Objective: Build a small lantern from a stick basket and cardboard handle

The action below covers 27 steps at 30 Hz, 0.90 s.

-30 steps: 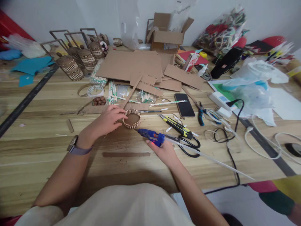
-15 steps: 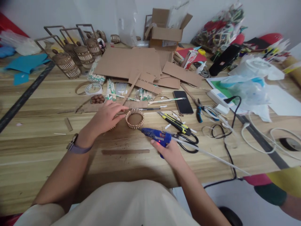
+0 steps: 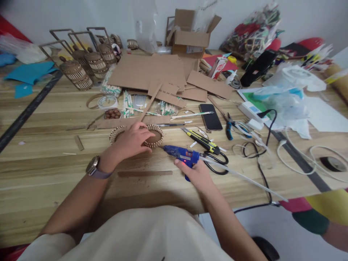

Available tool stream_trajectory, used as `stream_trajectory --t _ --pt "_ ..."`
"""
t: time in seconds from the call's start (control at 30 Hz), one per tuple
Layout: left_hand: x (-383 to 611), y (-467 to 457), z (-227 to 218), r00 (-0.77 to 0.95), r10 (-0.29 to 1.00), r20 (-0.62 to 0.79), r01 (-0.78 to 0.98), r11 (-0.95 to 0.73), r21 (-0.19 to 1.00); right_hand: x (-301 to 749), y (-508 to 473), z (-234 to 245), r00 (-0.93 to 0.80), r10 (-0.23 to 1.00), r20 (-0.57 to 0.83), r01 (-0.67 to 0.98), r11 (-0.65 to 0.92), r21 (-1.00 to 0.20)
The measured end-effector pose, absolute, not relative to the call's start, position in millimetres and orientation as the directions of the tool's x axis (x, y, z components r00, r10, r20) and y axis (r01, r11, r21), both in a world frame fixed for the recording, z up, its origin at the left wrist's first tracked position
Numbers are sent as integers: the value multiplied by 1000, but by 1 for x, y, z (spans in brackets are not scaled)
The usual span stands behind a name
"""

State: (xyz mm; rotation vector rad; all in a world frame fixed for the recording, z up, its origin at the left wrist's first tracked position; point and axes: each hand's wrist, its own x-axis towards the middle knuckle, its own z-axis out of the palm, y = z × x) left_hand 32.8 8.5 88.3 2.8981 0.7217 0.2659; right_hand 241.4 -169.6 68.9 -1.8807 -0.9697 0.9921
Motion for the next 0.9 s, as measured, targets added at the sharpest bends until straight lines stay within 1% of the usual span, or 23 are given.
stream_trajectory --t 0.13,0.33,0.43,0.53,0.73,0.9 --pt "21 17 90 857 506 95 478 -851 218 240 -171 71 400 869 -290 280 -417 -865" --pt "25 15 89 841 527 120 496 -841 216 238 -170 65 373 872 -316 277 -430 -859" --pt "29 15 90 839 526 137 486 -839 244 238 -169 63 364 877 -315 268 -422 -866" --pt "27 17 92 843 524 122 468 -826 314 239 -170 62 370 879 -302 265 -412 -872" --pt "16 23 101 837 546 22 463 -729 504 239 -172 69 395 877 -274 252 -390 -885" --pt "5 32 109 863 506 4 411 -706 577 237 -173 75 385 864 -324 212 -424 -880"
